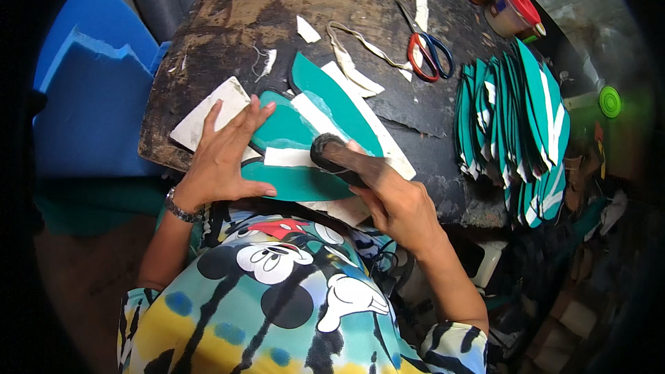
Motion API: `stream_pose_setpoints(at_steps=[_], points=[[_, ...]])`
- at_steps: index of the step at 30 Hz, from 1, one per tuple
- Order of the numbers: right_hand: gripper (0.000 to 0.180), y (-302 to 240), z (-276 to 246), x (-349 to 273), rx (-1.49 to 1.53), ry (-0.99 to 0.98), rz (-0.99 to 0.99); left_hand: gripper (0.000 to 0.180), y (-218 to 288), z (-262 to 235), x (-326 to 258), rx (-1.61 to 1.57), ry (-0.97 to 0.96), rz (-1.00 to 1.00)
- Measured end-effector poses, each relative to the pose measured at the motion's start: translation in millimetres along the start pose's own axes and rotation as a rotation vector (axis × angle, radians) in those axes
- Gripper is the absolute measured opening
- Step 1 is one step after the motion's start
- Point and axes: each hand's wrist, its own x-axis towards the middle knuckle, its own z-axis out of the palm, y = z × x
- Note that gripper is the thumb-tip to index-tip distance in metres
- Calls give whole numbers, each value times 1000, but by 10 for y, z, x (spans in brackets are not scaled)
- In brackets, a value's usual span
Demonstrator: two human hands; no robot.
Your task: The person assembles teal and white foam pieces by applying white strips and pressing them with a hammer. They trim excess material with scissors and stack the finished pieces on the table.
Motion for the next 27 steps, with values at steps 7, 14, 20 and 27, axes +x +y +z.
stream_pose_setpoints(at_steps=[7, 14, 20, 27], points=[[57, 187, -102, -366, -6, 48, 64, 141, 3, -9, 15, 21, -1, 5], [62, 619, -229, -374, -474, 150, 390, 126, -67, 20, 51, -38, 105, -61], [32, 771, -182, 72, -726, 215, 409, 92, -14, 80, 166, 104, 67, -160], [48, 1102, 285, 1231, -383, 79, 213, 60, -527, -70, 669, 66, -75, -242]])
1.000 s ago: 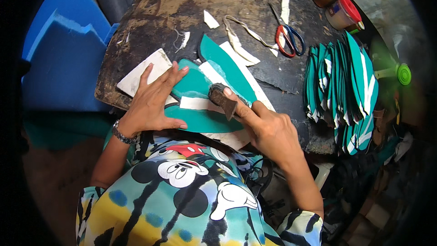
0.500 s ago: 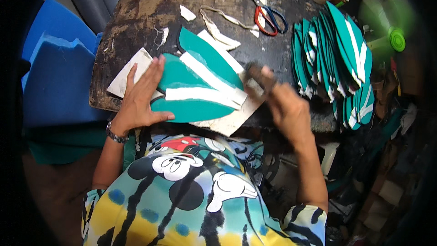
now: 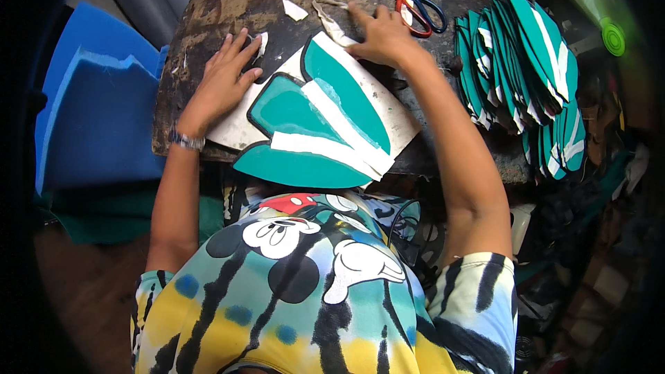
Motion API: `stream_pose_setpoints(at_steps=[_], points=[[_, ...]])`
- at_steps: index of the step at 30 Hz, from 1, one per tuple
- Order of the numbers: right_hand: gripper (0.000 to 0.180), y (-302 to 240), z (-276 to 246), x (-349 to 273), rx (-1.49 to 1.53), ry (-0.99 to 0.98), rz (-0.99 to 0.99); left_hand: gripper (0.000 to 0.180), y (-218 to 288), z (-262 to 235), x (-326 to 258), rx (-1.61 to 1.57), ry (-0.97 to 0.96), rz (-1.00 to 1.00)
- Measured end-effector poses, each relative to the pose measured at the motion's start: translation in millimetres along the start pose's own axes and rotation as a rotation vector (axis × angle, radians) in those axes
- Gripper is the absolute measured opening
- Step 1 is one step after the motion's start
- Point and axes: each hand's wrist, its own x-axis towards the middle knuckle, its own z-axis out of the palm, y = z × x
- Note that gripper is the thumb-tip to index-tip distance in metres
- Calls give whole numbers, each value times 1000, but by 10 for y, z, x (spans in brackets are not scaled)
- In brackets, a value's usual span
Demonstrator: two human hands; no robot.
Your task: The person assembles teal and white foam pieces by applying white strips and pressing them with a hammer. They trim excess material with scissors and stack the finished pieces on the table.
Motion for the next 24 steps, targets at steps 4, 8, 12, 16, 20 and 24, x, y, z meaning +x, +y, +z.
stream_pose_setpoints(at_steps=[4, 8, 12, 16, 20, 24], points=[[24, -36, 245, 375, 139, -113, 80, 72, -145, 100, 689, 182, -208, -8], [27, -215, 235, 640, 396, 28, -33, 96, 32, 208, 1207, -305, -134, 77], [25, -12, -43, 696, 284, 296, 152, 133, 264, 344, 1479, -321, -39, 102], [57, 471, -196, 348, -88, -68, 662, 112, 411, 490, 1683, -50, -38, 99], [56, 586, 106, 204, -86, 42, 476, 57, 491, 620, 1911, -94, -67, 270], [51, 668, 357, 234, 82, 426, 610, 37, 419, 621, 2018, -526, 244, 315]])
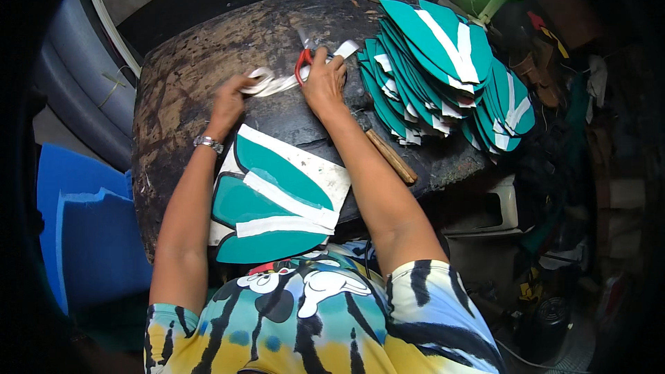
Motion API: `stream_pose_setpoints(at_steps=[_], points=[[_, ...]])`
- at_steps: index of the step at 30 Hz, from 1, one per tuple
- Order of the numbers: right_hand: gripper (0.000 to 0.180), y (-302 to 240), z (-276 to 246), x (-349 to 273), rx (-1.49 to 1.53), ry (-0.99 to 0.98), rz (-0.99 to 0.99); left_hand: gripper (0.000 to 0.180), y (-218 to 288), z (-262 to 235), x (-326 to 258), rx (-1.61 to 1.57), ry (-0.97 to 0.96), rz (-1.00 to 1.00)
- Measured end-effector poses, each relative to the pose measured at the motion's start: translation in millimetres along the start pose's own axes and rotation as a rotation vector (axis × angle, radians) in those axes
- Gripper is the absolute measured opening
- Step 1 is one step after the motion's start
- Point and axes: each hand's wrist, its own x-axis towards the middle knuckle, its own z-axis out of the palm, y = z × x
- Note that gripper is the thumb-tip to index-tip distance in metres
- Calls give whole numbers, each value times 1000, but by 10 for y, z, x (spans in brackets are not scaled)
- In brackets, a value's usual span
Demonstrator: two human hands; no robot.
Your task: The person assembles teal and white foam pieces by applying white strips and pressing them with a hammer. They trim excess material with scissors and stack the finished pieces on the table.
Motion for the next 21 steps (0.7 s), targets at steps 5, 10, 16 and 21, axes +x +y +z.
stream_pose_setpoints(at_steps=[5, 10, 16, 21], points=[[52, 112, 2, 293, -95, 11, 310, 32, -80, -557, -274, -456, 409, -364], [25, -106, -80, 139, -469, 55, -51, 20, 16, -1135, -1095, 75, 390, -224], [49, -642, -42, -102, -255, -577, -175, 69, 134, -1125, -1368, 468, 41, -296], [39, -1393, 505, -111, -189, -631, -281, 37, -81, -1135, -1247, 439, 137, -303]])
